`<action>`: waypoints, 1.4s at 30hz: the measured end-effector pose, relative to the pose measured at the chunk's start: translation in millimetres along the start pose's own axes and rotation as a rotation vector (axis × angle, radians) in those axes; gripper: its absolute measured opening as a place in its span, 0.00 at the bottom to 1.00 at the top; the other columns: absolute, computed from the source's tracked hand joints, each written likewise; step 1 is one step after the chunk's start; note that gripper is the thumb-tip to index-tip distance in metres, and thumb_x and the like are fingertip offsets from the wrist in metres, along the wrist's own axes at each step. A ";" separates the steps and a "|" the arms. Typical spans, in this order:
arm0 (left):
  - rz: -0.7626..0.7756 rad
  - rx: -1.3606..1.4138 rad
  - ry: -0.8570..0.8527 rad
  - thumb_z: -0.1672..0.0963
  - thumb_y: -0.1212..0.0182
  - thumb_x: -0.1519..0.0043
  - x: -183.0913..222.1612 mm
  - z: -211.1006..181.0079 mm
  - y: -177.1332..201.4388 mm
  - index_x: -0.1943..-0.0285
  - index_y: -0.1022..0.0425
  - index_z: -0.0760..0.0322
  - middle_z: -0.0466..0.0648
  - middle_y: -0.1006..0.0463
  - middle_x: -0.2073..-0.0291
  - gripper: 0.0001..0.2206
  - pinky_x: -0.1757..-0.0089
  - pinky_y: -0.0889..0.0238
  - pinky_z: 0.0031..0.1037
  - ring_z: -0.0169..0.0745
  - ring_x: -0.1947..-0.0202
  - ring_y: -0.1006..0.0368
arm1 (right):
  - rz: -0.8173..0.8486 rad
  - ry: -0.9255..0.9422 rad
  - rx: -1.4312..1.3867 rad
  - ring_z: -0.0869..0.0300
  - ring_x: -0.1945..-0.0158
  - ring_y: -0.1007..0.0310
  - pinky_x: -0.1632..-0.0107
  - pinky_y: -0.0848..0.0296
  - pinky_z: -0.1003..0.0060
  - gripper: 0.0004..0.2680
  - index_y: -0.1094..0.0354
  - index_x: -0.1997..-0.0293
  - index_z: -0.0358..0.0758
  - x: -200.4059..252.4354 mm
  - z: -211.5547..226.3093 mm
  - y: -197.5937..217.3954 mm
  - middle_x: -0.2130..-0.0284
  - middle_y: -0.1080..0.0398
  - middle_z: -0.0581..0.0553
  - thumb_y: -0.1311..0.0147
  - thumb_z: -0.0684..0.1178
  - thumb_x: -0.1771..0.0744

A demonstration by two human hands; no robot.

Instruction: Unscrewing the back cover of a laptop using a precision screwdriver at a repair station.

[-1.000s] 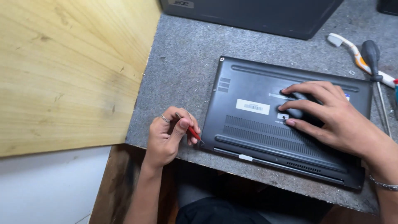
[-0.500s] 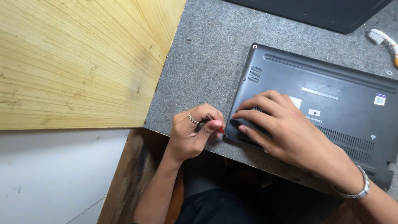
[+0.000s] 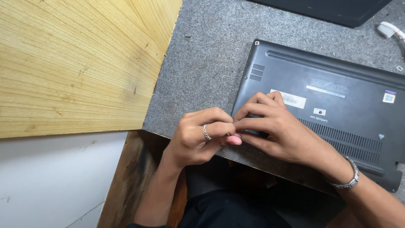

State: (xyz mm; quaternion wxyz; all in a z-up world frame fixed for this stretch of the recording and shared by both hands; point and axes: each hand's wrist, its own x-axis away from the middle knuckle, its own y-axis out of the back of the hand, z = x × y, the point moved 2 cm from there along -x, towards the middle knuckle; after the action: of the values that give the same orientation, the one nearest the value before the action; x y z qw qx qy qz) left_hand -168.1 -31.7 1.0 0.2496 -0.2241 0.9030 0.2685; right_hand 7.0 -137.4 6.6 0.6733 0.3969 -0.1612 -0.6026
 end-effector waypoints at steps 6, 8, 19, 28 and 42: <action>0.081 0.061 -0.040 0.64 0.36 0.35 -11.3 -12.5 0.0 0.60 0.28 0.70 0.51 0.27 0.65 0.05 0.63 0.36 0.31 0.46 0.69 0.31 | -0.012 0.051 -0.093 0.58 0.57 0.36 0.55 0.51 0.54 0.07 0.26 0.60 0.46 -0.5 4.8 3.4 0.63 0.27 0.55 0.51 0.52 0.30; 0.064 0.059 -0.035 0.63 0.36 0.35 -7.8 -11.2 0.7 0.60 0.28 0.69 0.52 0.27 0.65 0.05 0.63 0.36 0.32 0.46 0.69 0.31 | -0.021 0.052 -0.101 0.59 0.58 0.36 0.54 0.51 0.55 0.07 0.26 0.58 0.45 -2.8 8.7 4.4 0.62 0.27 0.55 0.49 0.53 0.31; -0.062 -0.095 0.065 0.55 0.31 0.40 -5.6 -10.9 -0.1 0.63 0.30 0.66 0.48 0.32 0.67 0.12 0.65 0.38 0.28 0.39 0.71 0.36 | 0.019 0.068 -0.025 0.54 0.55 0.40 0.49 0.50 0.52 0.11 0.32 0.63 0.45 -6.9 5.9 -7.3 0.64 0.33 0.54 0.62 0.52 0.28; -0.204 -0.058 0.131 0.57 0.29 0.42 -2.7 -7.1 -10.2 0.71 0.34 0.66 0.46 0.37 0.70 0.14 0.68 0.39 0.23 0.35 0.74 0.38 | 0.027 -0.045 -0.158 0.59 0.55 0.39 0.47 0.48 0.58 0.08 0.29 0.52 0.47 -7.3 8.8 -4.7 0.59 0.28 0.55 0.47 0.54 0.31; -0.157 -0.037 0.162 0.58 0.34 0.37 -3.7 -8.7 -2.6 0.62 0.29 0.65 0.48 0.32 0.67 0.07 0.68 0.40 0.22 0.34 0.74 0.39 | 0.019 -0.030 -0.127 0.59 0.56 0.36 0.48 0.49 0.58 0.11 0.28 0.53 0.44 -8.1 7.8 -1.8 0.60 0.26 0.55 0.54 0.56 0.30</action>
State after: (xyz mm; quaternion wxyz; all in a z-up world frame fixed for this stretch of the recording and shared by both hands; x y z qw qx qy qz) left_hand -166.7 -37.9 8.5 0.1918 -0.3197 0.8947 0.2459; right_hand -1.5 -132.4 12.4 0.7005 0.3428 -0.1364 -0.6109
